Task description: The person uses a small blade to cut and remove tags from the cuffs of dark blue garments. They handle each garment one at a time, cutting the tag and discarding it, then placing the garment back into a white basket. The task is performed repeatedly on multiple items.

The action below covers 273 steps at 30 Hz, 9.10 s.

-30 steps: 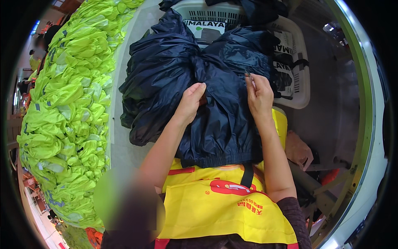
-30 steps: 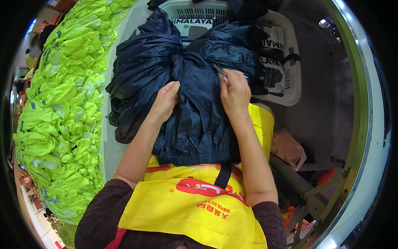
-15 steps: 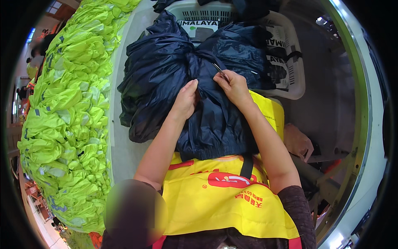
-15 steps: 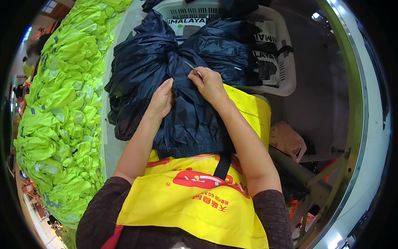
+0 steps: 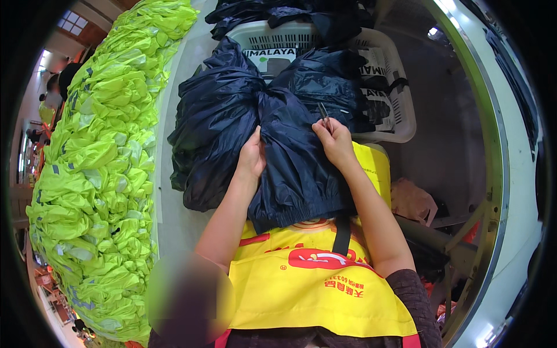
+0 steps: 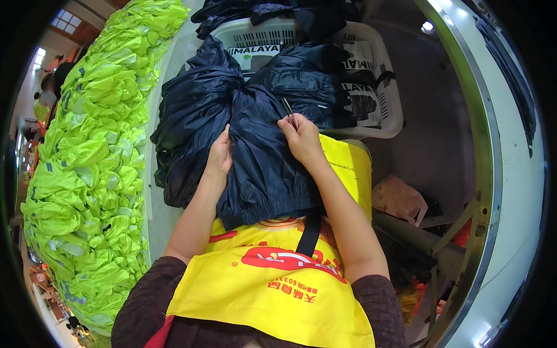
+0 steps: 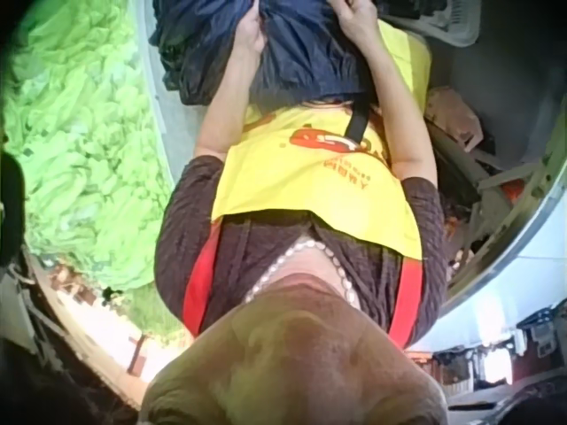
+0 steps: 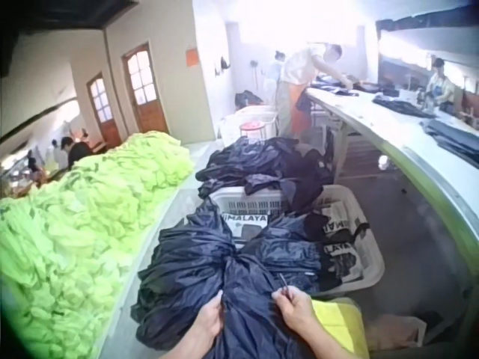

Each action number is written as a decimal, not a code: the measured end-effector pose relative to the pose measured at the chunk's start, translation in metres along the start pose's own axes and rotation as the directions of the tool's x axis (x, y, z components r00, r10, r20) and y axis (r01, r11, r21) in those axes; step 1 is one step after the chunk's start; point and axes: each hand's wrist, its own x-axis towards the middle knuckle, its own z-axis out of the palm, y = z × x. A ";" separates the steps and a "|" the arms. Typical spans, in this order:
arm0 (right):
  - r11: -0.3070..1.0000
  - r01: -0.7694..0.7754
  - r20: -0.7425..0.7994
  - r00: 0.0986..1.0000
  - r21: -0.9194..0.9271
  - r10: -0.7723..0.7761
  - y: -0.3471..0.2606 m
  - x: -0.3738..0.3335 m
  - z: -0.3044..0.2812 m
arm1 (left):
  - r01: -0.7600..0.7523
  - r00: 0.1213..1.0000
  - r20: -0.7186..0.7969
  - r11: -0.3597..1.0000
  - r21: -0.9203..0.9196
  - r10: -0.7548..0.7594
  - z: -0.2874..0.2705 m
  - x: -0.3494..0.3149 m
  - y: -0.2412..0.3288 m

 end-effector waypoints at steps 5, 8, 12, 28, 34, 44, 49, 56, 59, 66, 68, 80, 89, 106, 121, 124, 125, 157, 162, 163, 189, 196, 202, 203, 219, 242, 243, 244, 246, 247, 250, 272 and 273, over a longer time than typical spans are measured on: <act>0.996 0.022 0.012 1.000 0.087 -0.023 -0.028 -0.024 -0.007 | -0.033 0.998 0.053 0.999 0.001 0.033 -0.008 0.000 -0.002; 0.990 0.082 0.117 0.991 -0.116 -0.068 -0.042 -0.061 -0.038 | -0.043 0.999 -0.009 0.893 0.447 0.053 -0.012 -0.043 0.013; 0.996 -0.061 0.212 0.975 -0.061 0.073 -0.041 -0.117 -0.069 | 0.152 0.988 -0.130 0.497 0.854 -0.079 -0.051 -0.111 0.019; 0.678 -0.108 -0.139 0.944 0.727 0.300 -0.064 -0.046 -0.073 | -0.452 0.771 0.585 0.862 0.228 0.250 0.160 -0.004 0.053; 0.234 -0.261 0.089 0.822 0.936 0.563 0.020 -0.045 -0.117 | -0.714 0.699 0.538 0.411 0.567 0.472 0.106 0.035 0.002; 0.218 -0.233 0.033 0.752 0.948 0.658 0.051 -0.070 -0.127 | -0.785 0.271 0.842 -0.399 0.474 0.467 0.116 0.016 -0.058; 0.258 -0.205 -0.027 0.733 0.944 0.680 0.048 -0.071 -0.128 | -0.565 0.825 0.565 0.094 0.820 0.023 0.128 -0.034 -0.070; 0.363 -0.203 -0.098 0.743 0.910 0.662 0.060 -0.078 -0.129 | 0.122 0.880 0.179 0.574 0.810 -0.439 0.120 -0.051 -0.117; 0.518 -0.228 -0.183 0.759 0.824 0.625 0.034 -0.085 -0.133 | 0.092 0.880 0.220 0.606 0.790 -0.421 0.110 -0.053 -0.116; 0.541 -0.521 0.243 0.830 0.660 0.502 -0.031 -0.146 -0.144 | -0.047 0.904 0.280 0.578 0.815 -0.322 0.087 -0.078 -0.099; 0.448 -0.671 0.367 0.718 0.591 0.591 -0.044 -0.158 -0.128 | -0.112 0.911 0.321 0.594 0.797 -0.259 0.082 -0.079 -0.098; 0.361 -0.730 0.392 0.639 0.580 0.662 -0.026 -0.140 -0.097 | -0.247 0.890 0.410 0.547 0.800 -0.198 0.077 -0.078 -0.098; 0.640 -0.627 0.375 0.779 0.444 0.502 -0.026 -0.153 -0.115 | -0.229 0.824 0.356 0.316 0.921 -0.441 0.076 -0.085 -0.085; 0.978 0.003 -0.221 0.974 0.210 0.045 -0.063 -0.109 -0.100 | -0.853 0.389 0.918 -0.347 0.391 0.077 0.136 -0.020 -0.069; 0.625 -0.493 0.246 0.862 0.606 0.442 -0.034 -0.095 -0.095 | -0.303 0.530 -0.815 0.950 0.076 0.234 -0.410 -0.018 0.132; 0.367 -0.569 0.434 0.812 0.736 0.390 -0.066 -0.101 -0.085 | -0.429 -0.279 -0.638 0.502 0.751 0.718 -0.127 -0.013 0.120; 0.255 -0.623 0.562 0.780 0.740 0.274 -0.089 -0.098 -0.078 | -0.284 -0.356 -0.299 0.202 0.937 0.885 -0.085 -0.014 0.123; 0.663 -0.403 -0.017 0.847 0.631 0.531 0.047 -0.006 -0.079 | -0.662 0.563 0.822 -0.548 0.511 0.086 0.127 0.208 -0.085; 0.725 -0.278 -0.262 0.802 0.630 0.536 0.054 0.008 -0.103 | -0.848 0.382 0.913 -0.337 0.408 0.143 0.136 0.177 -0.059; 0.735 -0.233 -0.311 0.795 0.637 0.521 0.052 0.015 -0.105 | -0.866 0.364 0.919 -0.308 0.394 0.152 0.135 0.163 -0.052; 0.799 -0.407 0.002 0.891 0.443 0.453 -0.015 -0.114 -0.099 | -0.487 0.677 0.651 0.455 0.746 -0.342 0.108 -0.034 -0.052; 0.616 -0.374 0.021 0.865 0.693 0.502 -0.012 -0.123 -0.077 | -0.573 0.666 0.704 0.437 0.694 -0.245 0.092 -0.049 -0.044; 0.942 -0.112 -0.070 0.988 0.317 0.141 -0.007 -0.133 -0.110 | -0.966 0.138 0.989 -0.213 0.146 0.053 0.071 -0.083 -0.023; 0.957 -0.130 -0.008 0.991 0.258 0.136 -0.009 -0.135 -0.115 | -0.969 0.096 0.989 -0.219 0.118 0.109 0.063 -0.086 -0.024; 0.950 0.297 0.329 0.910 -0.098 -0.251 -0.033 -0.138 -0.055 | -0.883 0.377 0.848 -0.132 0.451 0.373 -0.005 -0.147 -0.011; 0.849 -0.319 0.467 0.879 0.421 0.099 -0.037 -0.138 -0.044 | -0.788 0.606 0.792 -0.194 0.585 -0.076 0.035 -0.145 0.002; 0.825 -0.317 0.465 0.882 0.468 0.075 -0.042 -0.138 -0.044 | -0.791 0.600 0.791 -0.239 0.564 -0.122 0.042 -0.144 0.003; 0.810 -0.293 0.444 0.895 0.509 0.045 -0.045 -0.137 -0.043 | -0.814 0.578 0.802 -0.176 0.554 -0.150 0.042 -0.140 0.000; 0.771 -0.241 0.392 0.920 0.589 -0.012 -0.051 -0.136 -0.043 | -0.848 0.525 0.826 -0.045 0.528 -0.207 0.037 -0.132 -0.006; 0.705 -0.244 0.374 0.927 0.665 -0.031 -0.056 -0.134 -0.044 | -0.831 0.547 0.814 -0.013 0.556 -0.195 0.038 -0.130 -0.008; 0.449 -0.342 0.357 0.933 0.825 0.055 -0.065 -0.126 -0.059 | -0.752 0.649 0.759 0.103 0.651 -0.054 0.020 -0.125 -0.016; 0.973 -0.099 0.048 0.993 -0.209 0.112 -0.003 -0.101 -0.052 | -0.561 0.754 0.522 -0.023 0.827 0.399 0.037 -0.090 -0.007; 0.969 -0.135 0.059 0.987 -0.206 0.150 -0.005 -0.098 -0.049 | -0.504 0.749 0.457 -0.035 0.863 0.479 0.037 -0.076 -0.004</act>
